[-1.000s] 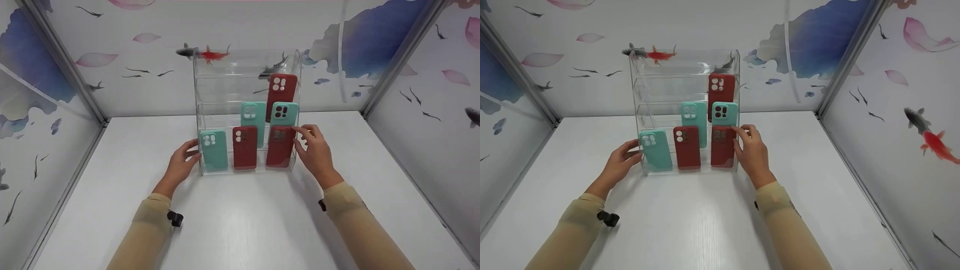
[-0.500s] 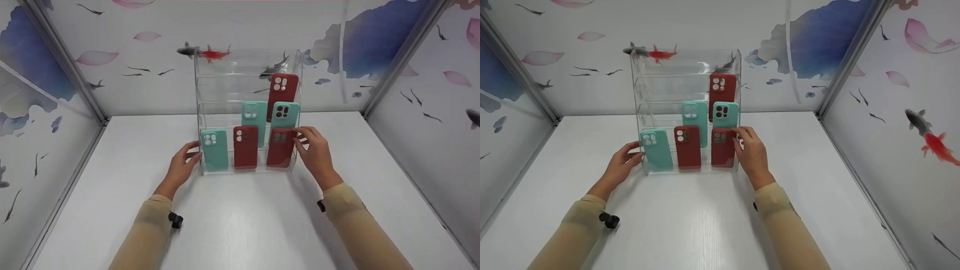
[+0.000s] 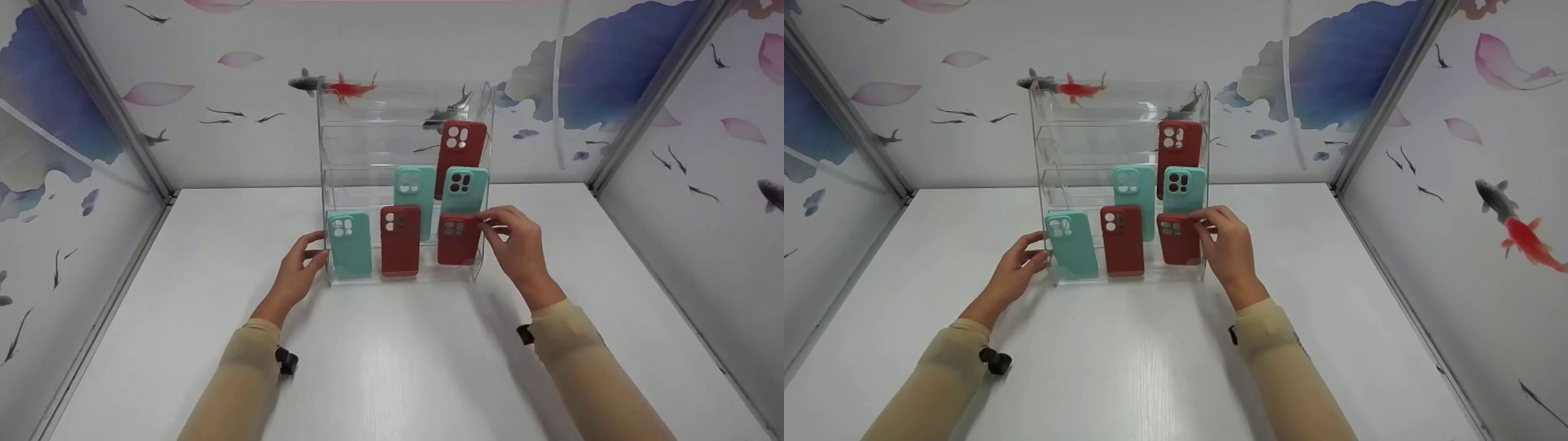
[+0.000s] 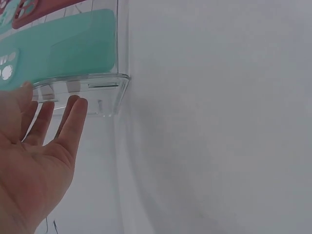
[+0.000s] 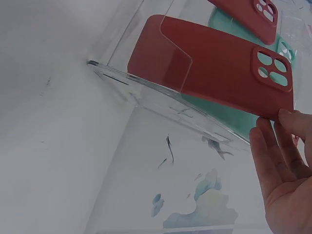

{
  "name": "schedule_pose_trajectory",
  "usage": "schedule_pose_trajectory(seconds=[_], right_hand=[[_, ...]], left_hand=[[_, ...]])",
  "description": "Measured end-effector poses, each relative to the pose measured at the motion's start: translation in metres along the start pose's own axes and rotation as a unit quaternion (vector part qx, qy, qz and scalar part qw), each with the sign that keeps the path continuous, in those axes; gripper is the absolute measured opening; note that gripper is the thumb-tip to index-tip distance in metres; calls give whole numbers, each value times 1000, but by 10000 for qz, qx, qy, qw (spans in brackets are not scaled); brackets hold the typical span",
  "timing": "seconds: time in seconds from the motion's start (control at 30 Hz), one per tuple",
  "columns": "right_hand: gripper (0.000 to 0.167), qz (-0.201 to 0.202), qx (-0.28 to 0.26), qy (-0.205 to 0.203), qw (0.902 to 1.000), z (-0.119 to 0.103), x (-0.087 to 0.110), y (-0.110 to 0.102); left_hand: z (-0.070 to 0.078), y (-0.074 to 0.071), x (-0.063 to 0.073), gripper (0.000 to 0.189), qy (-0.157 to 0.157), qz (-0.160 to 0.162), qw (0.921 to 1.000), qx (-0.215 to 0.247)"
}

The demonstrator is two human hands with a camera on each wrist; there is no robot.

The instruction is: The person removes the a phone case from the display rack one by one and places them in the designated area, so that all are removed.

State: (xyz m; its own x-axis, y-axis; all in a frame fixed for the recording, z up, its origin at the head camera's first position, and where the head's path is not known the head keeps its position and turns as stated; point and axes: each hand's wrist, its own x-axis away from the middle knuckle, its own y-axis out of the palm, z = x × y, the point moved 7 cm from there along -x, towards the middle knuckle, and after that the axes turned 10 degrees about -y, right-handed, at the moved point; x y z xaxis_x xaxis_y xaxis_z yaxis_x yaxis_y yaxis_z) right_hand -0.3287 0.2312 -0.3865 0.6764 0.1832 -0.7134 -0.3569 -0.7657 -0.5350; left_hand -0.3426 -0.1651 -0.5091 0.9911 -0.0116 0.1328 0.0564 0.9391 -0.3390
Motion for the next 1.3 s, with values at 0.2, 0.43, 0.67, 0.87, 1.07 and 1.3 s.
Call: schedule_pose_trajectory(seconds=[0.2, 0.43, 0.67, 0.87, 1.07, 1.3], right_hand=[[21, 204, -147, -295, 9992, -21, -6, -6], [22, 282, -547, -707, 9956, -58, -12, 1], [22, -165, -1288, -624, 9896, -90, -3, 28], [22, -858, -1935, -219, 9771, -105, 15, 63], [20, -1572, -2426, 702, 9547, -107, 31, 98], [18, -2246, -2990, 1636, 9129, -96, 55, 140]], left_hand=[[0, 0, 1, 48, -37, -4, 10000, -45], [0, -3, 4, 48, -9, 102, 9998, -154], [3, -5, 4, 48, 37, 107, 9995, -285], [4, -3, 2, 47, 52, 42, 9998, -211], [2, -3, 3, 47, 51, 71, 9998, -169], [2, -2, 5, 48, 70, 116, 9997, -210]])
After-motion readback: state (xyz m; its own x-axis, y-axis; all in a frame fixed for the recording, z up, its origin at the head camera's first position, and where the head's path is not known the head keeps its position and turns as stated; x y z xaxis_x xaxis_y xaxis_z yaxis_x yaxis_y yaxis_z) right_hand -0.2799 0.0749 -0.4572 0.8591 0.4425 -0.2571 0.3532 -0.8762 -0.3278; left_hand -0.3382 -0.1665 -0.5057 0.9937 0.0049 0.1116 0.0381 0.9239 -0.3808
